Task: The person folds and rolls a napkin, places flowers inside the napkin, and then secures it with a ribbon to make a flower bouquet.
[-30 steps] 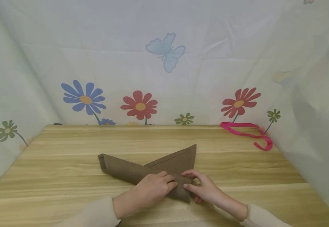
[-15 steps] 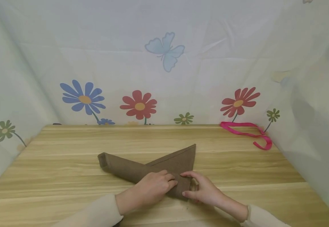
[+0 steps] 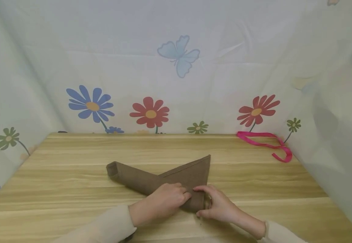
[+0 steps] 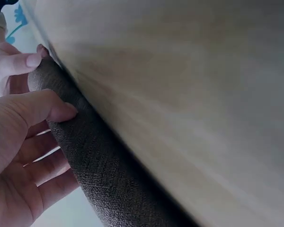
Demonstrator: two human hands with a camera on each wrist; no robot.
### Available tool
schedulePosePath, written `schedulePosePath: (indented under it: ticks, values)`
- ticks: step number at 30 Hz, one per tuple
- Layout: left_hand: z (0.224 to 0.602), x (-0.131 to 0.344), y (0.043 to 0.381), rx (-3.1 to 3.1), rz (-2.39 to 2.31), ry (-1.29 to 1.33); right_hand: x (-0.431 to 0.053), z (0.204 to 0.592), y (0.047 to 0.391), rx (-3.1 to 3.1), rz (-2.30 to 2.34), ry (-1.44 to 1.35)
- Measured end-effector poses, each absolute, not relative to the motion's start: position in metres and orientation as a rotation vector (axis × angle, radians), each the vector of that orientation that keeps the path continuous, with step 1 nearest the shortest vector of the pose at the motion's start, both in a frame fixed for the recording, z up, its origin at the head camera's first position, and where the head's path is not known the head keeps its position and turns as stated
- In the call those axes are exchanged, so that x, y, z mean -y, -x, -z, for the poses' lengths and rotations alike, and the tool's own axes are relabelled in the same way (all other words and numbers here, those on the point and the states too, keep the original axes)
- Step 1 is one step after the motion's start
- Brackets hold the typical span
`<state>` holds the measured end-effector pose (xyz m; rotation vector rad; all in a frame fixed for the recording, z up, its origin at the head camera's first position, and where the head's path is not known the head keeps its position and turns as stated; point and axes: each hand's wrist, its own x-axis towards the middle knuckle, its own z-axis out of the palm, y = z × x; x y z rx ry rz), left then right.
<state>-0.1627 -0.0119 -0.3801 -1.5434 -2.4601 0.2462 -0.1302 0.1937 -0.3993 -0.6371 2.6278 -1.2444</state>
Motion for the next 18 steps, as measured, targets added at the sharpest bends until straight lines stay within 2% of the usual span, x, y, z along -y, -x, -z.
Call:
schedulePosePath:
  ticks: [7,13,18]
  values:
    - [0.365,0.009,0.17,2.66,-0.023,1.646,-0.196,0.398,0.13,-2.55,1.283,0.611]
    - [0.348,0.009,0.177,2.837,0.326,1.727,-0.2,0.395,0.134,-2.375,1.395,0.474]
    - [0.347,0.009,0.177,2.681,0.177,1.672,-0.201,0.394,0.139,-2.324,1.44,0.311]
